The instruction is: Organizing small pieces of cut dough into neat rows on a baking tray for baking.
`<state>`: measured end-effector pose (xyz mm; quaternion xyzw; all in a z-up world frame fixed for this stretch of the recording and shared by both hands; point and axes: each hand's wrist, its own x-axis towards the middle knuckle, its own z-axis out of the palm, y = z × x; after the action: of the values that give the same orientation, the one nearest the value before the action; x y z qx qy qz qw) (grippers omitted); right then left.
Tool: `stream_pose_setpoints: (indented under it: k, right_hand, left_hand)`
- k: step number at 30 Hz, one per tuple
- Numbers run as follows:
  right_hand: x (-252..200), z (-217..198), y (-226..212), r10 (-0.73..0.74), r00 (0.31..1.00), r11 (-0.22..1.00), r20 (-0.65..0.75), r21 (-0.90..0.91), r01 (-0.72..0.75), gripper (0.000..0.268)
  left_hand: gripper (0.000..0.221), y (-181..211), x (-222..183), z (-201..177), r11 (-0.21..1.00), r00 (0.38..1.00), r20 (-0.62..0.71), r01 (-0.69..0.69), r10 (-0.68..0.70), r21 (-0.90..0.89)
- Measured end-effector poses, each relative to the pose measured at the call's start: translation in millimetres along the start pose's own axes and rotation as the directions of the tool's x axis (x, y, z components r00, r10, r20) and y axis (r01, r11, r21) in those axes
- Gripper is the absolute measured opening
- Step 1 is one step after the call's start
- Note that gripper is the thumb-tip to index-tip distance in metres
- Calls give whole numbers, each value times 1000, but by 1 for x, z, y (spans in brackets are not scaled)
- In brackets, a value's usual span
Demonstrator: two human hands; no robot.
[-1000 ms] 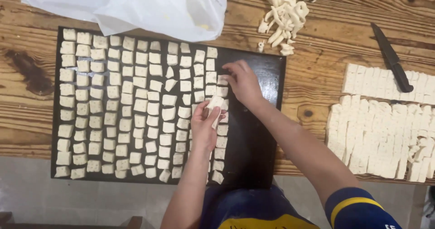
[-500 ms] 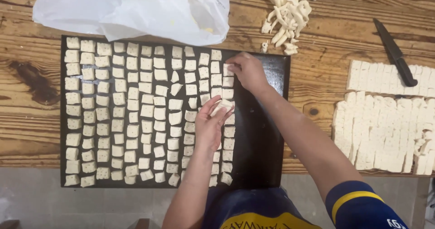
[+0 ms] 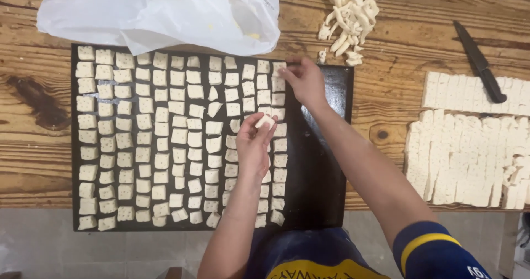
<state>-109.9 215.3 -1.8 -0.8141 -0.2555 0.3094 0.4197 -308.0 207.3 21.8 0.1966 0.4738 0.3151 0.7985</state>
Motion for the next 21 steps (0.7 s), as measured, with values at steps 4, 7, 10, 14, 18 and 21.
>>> stream_pose_setpoints:
  k: [4, 7, 10, 14, 18, 21]
  right_hand:
    - [5, 14, -3, -26, 989, 967, -143, -255, -12, 42]
    - [3, 17, 10, -152, 958, 944, -244, -324, 67, 39]
    - [-60, 6, -15, -118, 988, 975, -102, -199, 96, 23]
    - [-157, -20, -11, -47, 840, 998, 540, 63, 16, 22]
    - [-216, -39, 41, 105, 920, 994, 377, -25, -103, 25]
    - [-255, -47, 58, 121, 933, 988, 339, -131, -80, 21]
  left_hand:
    - [29, 2, -11, -11, 999, 999, 36, -13, 11, 40]
    - [28, 0, -20, -23, 989, 999, 16, -43, 41, 140]
    - [27, -10, -34, -32, 970, 999, 1, -47, 48, 239]
    - [29, -50, -54, -58, 965, 992, 101, 42, -70, 259]
    - [55, -37, -98, -90, 881, 952, 258, 27, -167, 472]
    - [39, -26, -124, -112, 593, 929, 370, -285, -23, 753]
